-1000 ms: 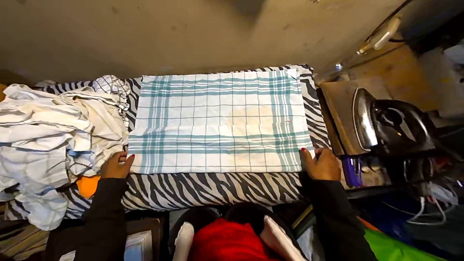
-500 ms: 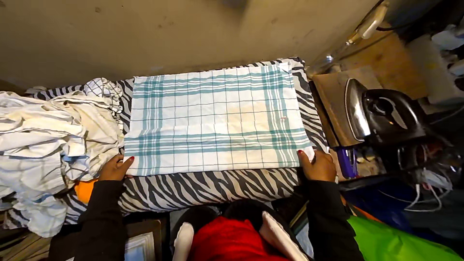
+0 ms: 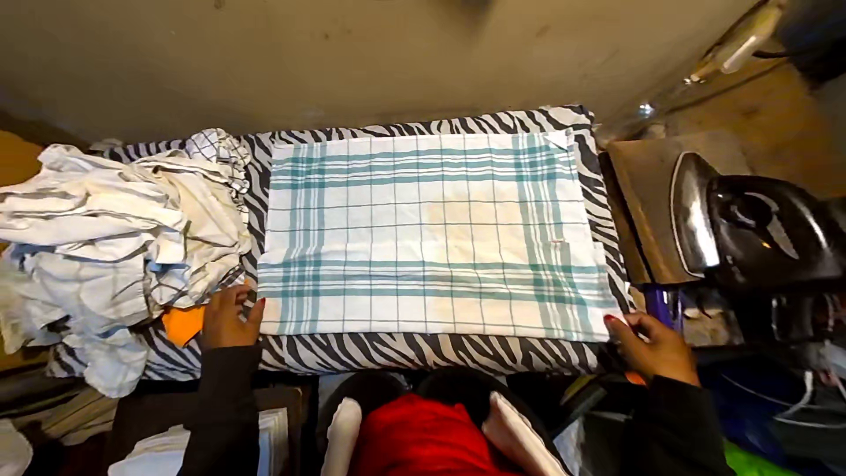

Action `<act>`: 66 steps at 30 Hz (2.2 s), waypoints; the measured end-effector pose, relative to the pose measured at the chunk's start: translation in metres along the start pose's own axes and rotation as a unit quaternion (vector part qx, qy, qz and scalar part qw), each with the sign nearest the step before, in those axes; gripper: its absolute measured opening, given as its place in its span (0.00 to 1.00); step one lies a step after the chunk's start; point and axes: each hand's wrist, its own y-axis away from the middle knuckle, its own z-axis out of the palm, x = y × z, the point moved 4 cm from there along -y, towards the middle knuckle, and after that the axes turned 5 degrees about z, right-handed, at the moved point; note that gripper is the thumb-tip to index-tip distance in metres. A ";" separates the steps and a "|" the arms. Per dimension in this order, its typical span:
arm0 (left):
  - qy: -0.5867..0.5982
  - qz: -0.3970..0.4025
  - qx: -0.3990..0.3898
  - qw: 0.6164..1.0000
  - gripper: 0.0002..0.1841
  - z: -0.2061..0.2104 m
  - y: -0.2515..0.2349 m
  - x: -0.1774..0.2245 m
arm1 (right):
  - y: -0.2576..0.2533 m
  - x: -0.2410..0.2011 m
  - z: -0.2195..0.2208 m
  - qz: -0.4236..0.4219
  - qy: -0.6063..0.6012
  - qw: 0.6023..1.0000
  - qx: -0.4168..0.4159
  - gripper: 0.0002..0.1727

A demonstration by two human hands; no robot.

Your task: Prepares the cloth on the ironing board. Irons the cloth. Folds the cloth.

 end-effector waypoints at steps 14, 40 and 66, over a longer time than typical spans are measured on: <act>-0.077 0.118 0.009 0.990 0.18 0.009 0.011 0.045 | 0.029 -0.087 0.002 -0.232 0.144 0.952 0.142 0.28; -0.275 0.225 -0.395 0.847 0.20 0.023 -0.126 0.094 | 0.061 -0.203 0.061 -0.284 0.390 0.862 -0.154 0.25; 0.109 0.040 0.176 0.978 0.12 0.025 0.077 -0.060 | 0.126 -0.410 0.281 -0.433 0.392 0.793 -0.172 0.14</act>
